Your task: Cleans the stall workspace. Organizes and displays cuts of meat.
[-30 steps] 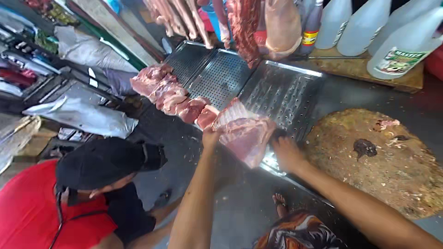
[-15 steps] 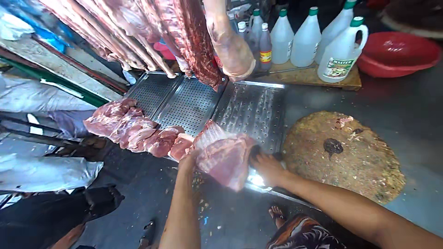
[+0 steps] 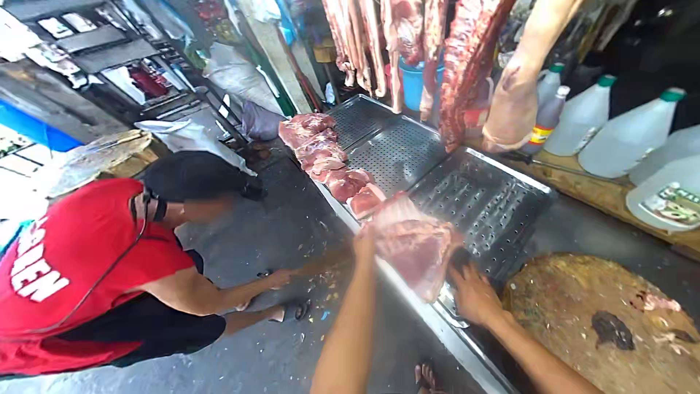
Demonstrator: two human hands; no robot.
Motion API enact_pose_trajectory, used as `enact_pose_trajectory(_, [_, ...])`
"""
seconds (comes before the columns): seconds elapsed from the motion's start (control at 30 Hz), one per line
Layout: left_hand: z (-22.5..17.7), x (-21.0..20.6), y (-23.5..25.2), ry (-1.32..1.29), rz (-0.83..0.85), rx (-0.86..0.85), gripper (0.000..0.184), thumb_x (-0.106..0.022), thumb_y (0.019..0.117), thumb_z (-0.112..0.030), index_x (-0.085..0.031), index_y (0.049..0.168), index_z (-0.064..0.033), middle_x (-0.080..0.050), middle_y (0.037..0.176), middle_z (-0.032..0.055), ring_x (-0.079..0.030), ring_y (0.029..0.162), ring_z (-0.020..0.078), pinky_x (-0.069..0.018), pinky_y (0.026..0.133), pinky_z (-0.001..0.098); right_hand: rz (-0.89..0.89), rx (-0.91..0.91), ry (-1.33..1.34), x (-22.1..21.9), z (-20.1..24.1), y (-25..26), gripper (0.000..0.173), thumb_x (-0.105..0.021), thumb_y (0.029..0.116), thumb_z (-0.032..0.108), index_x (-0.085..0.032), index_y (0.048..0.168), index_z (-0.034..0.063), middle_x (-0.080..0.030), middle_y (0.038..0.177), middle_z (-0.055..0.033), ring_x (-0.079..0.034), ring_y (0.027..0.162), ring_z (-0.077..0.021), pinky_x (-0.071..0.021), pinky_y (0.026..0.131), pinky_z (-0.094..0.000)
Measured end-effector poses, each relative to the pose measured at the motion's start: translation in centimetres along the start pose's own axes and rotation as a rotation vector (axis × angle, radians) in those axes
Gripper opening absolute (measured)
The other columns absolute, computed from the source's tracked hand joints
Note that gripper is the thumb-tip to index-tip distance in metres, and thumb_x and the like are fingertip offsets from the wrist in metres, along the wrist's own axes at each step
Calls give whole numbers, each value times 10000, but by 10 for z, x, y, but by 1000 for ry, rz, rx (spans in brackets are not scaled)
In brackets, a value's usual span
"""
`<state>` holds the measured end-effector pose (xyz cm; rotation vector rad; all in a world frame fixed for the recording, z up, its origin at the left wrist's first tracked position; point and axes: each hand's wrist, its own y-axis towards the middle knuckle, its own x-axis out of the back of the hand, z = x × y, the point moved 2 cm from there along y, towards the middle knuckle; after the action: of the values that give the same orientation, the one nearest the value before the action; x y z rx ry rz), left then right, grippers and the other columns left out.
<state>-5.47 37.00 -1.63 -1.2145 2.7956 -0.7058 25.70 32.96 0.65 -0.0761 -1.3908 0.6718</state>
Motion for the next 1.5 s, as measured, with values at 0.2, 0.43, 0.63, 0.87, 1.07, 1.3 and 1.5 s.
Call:
enact_pose_trajectory(0.2, [36,-4,-91,-225,218,160,582,-705,981,-336,-480,1382,21,-664,1157,253,-683,990,345,-583,822,514,-47,-54,-37,3,15,-12,678,-582,961,286,-377,1600,186,-342,1617,-225,-320,1490,-430,-367,1145,-599])
enact_pose_trajectory(0.43, [36,-10,-68,-216,177,125,581,-778,925,-291,-525,1320,51,-691,1108,256,-716,964,349,-609,814,518,95,-74,49,-2,43,-50,520,-640,910,303,-612,1399,129,-497,1461,-258,-572,1258,-434,-506,1005,-590])
enact_pose_trajectory(0.63, [60,37,-119,-204,375,157,600,-664,1014,-312,-428,1457,16,-602,1310,271,-671,1062,363,-568,882,504,357,197,342,37,22,-54,279,-586,953,187,-731,1153,55,-718,1075,-185,-675,1035,-324,-503,918,-579])
enact_pose_trajectory(0.87, [92,97,-181,-303,851,176,396,-419,1101,-372,-609,1282,-75,-726,1061,86,-702,963,189,-587,874,411,364,712,285,27,132,-70,471,-651,894,118,-660,1360,182,-653,1327,-143,-600,1252,-301,-457,1075,-548])
enact_pose_trajectory(1.07, [64,174,-161,506,540,-383,411,-450,1087,-368,-697,1066,-40,-692,1013,136,-672,985,267,-525,933,503,96,586,560,-36,177,-96,613,-689,760,-47,-475,1332,12,-611,1270,-229,-634,1171,-328,-530,986,-506])
enact_pose_trajectory(1.3, [79,263,-202,599,593,-394,539,-524,1045,-482,-651,1121,36,-686,973,212,-685,937,341,-540,881,532,7,475,542,-121,234,-126,1169,-812,667,37,-174,1643,107,-421,1593,-169,-463,1429,-346,-396,1135,-631])
enact_pose_trajectory(1.5, [95,397,-206,568,611,-377,711,-798,850,-394,-498,1373,-18,-697,1103,182,-695,1041,314,-562,935,520,-3,537,904,-209,371,-160,989,-931,692,248,-419,1496,-16,-593,1420,-118,-577,1290,-113,-463,1130,-311])
